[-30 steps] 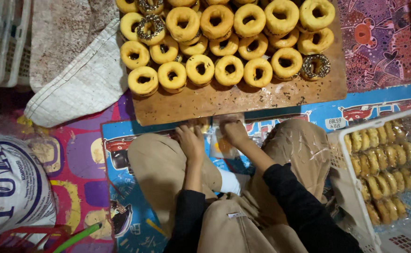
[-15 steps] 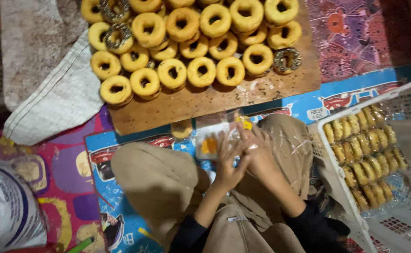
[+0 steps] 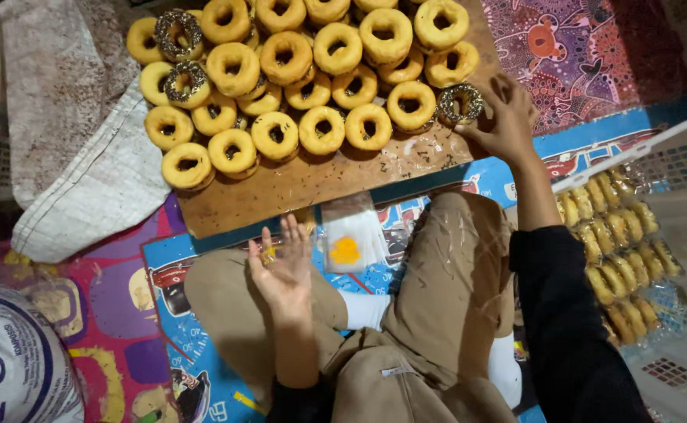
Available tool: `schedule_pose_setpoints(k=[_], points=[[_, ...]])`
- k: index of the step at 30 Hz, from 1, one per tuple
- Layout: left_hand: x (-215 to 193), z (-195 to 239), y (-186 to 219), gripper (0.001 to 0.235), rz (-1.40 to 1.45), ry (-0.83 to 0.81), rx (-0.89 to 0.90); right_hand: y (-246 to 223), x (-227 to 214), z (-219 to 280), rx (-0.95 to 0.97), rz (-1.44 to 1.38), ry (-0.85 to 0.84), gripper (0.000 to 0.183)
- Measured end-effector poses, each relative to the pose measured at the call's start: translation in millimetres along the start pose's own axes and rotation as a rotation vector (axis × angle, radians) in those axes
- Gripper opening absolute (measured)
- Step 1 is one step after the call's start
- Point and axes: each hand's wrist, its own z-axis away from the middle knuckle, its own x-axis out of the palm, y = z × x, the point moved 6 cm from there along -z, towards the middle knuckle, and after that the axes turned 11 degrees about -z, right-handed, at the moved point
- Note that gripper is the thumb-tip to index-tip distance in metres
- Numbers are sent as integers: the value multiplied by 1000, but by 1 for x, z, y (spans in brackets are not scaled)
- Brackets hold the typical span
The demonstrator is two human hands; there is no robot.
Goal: The person sits on the floor and repeatedly picks donuts from a wooden board, places them into small clear plastic bags, and sets the filled bags into a white plastic basket. The donuts include plain and sesame-topped varieties.
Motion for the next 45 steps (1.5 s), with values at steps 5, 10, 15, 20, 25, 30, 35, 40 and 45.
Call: schedule_pose_setpoints(k=[5,10,15,20,25,30,35,40,45], points=[[37,7,-15,41,181,-177,-69,-42,-27,54,164,-213,210,71],[47,11,-39,51,336,-100,-91,-220,-42,137,76,-683,84,63],[75,62,-68,51,65,-512,27,-323,-32,132,68,-402,-32,54],[83,86,-30,75,-152,-519,194,-351,-26,126,-55,-840,-315,55],[71,113,-39,90,-428,-616,205,-345,-65,137,-49,-1016,203,17],[57,138,-12,39,-1036,-329,750,-354,-64,131,-295,-952,-488,23],[112,166,-11,12,-1540,-841,918,-335,-96,125,-192,-1024,-496,25],[161,231,-2,20,-1737,-900,1442,-347,-128,124,-294,-1095,-360,27],[184,250,1,20,-1713,-739,1301,-359,-141,134,-553,-566,-78,22]])
